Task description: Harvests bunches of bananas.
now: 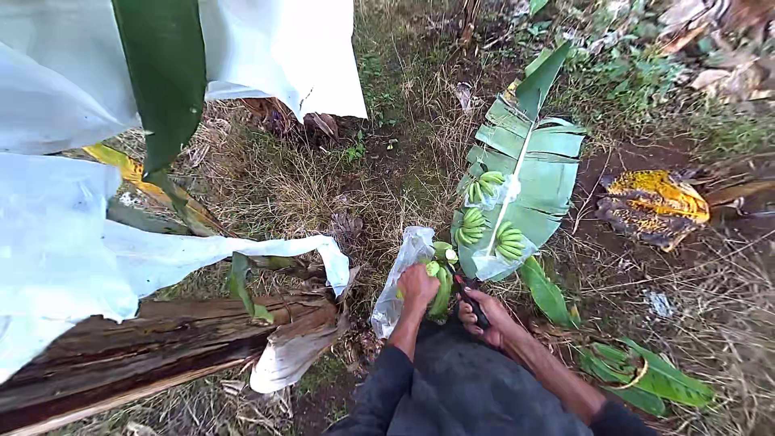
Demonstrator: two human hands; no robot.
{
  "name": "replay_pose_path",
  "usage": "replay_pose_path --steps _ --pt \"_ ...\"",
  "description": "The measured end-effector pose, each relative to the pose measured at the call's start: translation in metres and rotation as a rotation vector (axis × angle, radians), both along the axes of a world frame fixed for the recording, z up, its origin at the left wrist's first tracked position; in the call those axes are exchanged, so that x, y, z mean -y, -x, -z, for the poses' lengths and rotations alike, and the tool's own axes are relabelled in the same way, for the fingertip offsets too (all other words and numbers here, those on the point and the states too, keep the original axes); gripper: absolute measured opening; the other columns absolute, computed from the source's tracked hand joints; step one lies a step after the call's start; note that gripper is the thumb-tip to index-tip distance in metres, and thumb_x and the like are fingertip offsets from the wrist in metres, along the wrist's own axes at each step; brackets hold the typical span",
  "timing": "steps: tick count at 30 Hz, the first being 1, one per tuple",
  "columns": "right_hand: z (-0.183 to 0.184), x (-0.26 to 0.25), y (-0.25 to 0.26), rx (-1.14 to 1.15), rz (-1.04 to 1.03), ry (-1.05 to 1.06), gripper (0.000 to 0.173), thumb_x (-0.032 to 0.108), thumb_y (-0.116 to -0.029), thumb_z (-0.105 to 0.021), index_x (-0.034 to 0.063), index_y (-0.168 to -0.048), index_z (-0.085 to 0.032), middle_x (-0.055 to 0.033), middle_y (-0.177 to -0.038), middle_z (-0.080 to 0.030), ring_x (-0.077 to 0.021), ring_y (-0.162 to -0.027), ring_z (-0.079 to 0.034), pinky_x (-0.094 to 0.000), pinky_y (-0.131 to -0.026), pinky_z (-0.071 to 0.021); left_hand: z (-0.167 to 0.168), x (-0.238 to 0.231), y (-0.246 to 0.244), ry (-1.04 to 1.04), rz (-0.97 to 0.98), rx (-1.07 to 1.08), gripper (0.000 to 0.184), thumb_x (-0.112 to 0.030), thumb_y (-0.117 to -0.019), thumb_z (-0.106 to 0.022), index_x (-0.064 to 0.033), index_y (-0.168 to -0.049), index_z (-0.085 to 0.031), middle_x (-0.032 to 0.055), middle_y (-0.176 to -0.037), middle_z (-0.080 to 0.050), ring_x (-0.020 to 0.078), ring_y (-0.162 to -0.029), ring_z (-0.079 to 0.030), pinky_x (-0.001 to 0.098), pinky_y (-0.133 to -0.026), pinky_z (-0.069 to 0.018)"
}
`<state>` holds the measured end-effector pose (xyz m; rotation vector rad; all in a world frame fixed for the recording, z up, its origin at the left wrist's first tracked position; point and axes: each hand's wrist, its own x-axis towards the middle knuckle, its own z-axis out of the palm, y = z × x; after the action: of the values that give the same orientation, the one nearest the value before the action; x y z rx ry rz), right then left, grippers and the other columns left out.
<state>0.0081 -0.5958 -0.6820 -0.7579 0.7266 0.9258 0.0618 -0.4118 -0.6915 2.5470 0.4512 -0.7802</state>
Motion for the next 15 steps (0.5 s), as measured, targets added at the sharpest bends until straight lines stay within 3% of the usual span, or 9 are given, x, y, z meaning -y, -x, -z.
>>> replay_pose_path --steps 5,10,12,15 --pt "0.003 -0.002 -0.014 -0.025 0.003 0.069 0.04 0.039 -0.1125 -0.025 0.0098 -0.105 -0.051 0.0012 -0.063 -0.048 -0.0082 -0.043 -0.047 -0.022 -0.037 -0.0401 0.021 0.014 -0.002 0.001 -0.027 -0.015 0.039 -0.041 -0.0865 -0.064 -0.0139 -0.114 -0.074 0.0121 -0.116 -0.073 0.0326 -0.111 -0.068 0.0598 -0.088 -0.0531" --pt "-0.012 0.001 -0.031 -0.017 0.013 0.122 0.041 0.039 -0.1129 -0.024 0.0094 -0.104 -0.051 0.0006 -0.062 -0.048 -0.0087 -0.042 -0.046 -0.0222 -0.036 -0.0397 0.018 0.031 -0.021 0.003 -0.026 -0.006 0.039 -0.038 -0.0867 -0.065 -0.0135 -0.115 -0.073 0.0124 -0.116 -0.073 0.0331 -0.11 -0.069 0.0593 -0.088 -0.0538" --pt "-0.048 0.003 -0.036 -0.004 -0.012 0.135 0.039 0.037 -0.1124 -0.026 0.0103 -0.1 -0.052 0.001 -0.063 -0.048 -0.008 -0.043 -0.046 -0.0217 -0.036 -0.0387 0.029 0.035 -0.026 0.005 -0.04 0.008 0.039 -0.038 -0.0864 -0.065 -0.0146 -0.117 -0.072 0.0112 -0.117 -0.073 0.0322 -0.11 -0.069 0.0592 -0.087 -0.0541" --pt "-0.113 0.023 -0.038 0.177 -0.065 0.098 0.04 0.036 -0.111 -0.026 0.0077 -0.113 -0.055 0.0004 -0.062 -0.049 -0.0086 -0.041 -0.047 -0.0238 -0.036 -0.0438 0.041 0.031 -0.038 0.027 -0.073 0.043 0.04 -0.037 -0.0884 -0.065 -0.0137 -0.121 -0.071 0.0119 -0.12 -0.072 0.0324 -0.113 -0.068 0.0595 -0.09 -0.0542"
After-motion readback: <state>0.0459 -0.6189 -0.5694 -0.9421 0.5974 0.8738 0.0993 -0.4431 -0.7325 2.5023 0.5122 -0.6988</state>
